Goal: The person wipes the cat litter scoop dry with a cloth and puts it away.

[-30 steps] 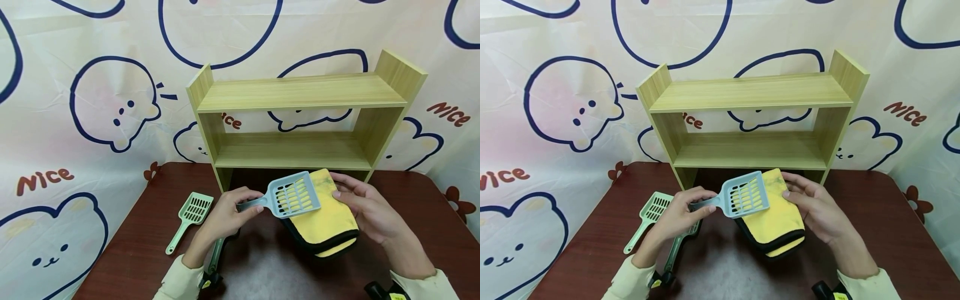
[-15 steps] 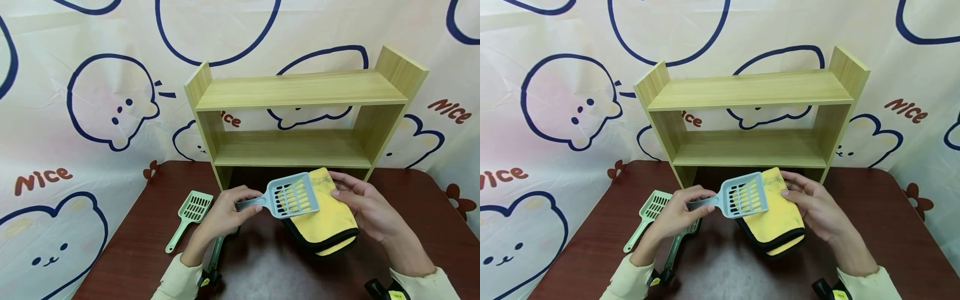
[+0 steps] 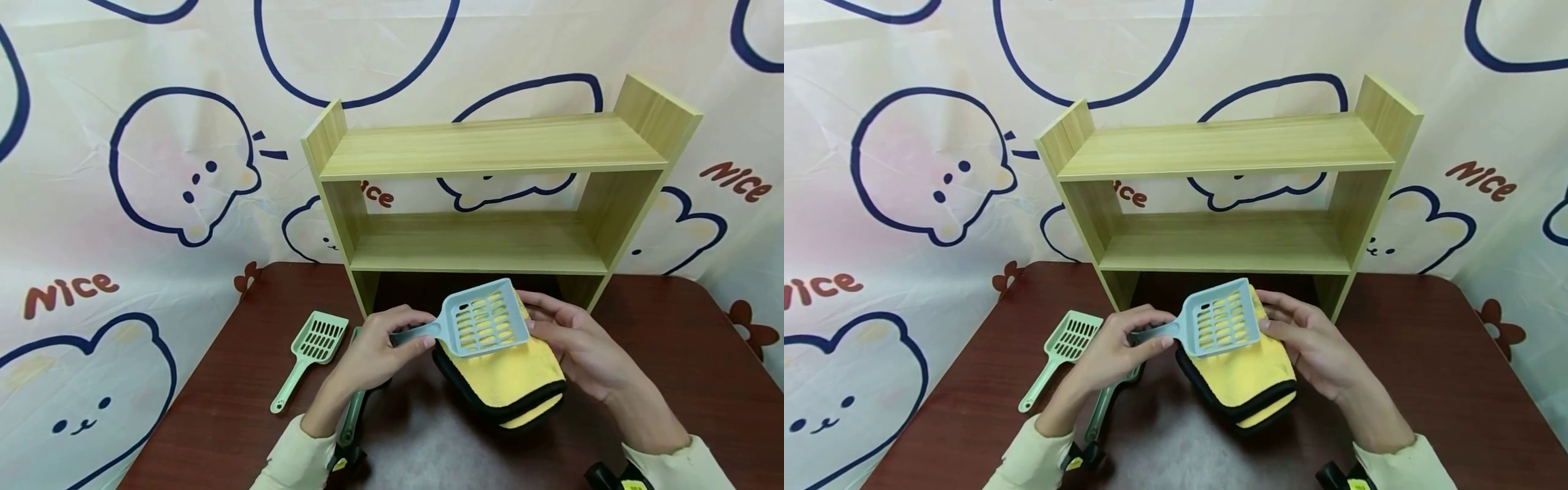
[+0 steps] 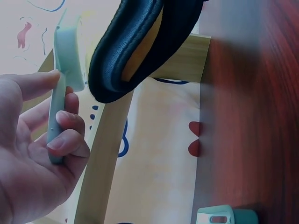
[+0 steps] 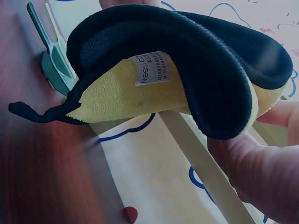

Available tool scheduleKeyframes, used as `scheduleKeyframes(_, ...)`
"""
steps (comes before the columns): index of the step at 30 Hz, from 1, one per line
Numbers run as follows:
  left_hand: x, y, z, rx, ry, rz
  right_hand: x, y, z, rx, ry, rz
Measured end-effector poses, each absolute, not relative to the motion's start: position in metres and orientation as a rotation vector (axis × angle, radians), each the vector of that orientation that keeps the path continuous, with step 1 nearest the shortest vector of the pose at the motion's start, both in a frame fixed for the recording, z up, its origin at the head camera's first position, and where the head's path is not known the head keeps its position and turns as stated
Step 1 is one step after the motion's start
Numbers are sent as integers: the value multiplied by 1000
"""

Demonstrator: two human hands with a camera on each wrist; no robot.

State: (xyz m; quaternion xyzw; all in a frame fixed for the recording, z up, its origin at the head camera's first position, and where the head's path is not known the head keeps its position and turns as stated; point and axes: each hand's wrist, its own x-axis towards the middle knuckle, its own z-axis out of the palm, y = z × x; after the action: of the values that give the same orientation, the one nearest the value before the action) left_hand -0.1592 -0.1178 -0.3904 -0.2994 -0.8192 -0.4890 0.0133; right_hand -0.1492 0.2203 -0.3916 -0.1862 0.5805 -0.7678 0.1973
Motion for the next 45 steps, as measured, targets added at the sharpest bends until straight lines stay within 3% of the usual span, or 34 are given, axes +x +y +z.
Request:
scheduleKeyframes(12,-159,-115,-392,-937,-2571,-1565,-149,218,-393,-570,1604,-2142)
scheduleKeyframes(45,-167,-127,-393,-1063,-2649,-1524,-158,247,-386,-384,1791,-2232)
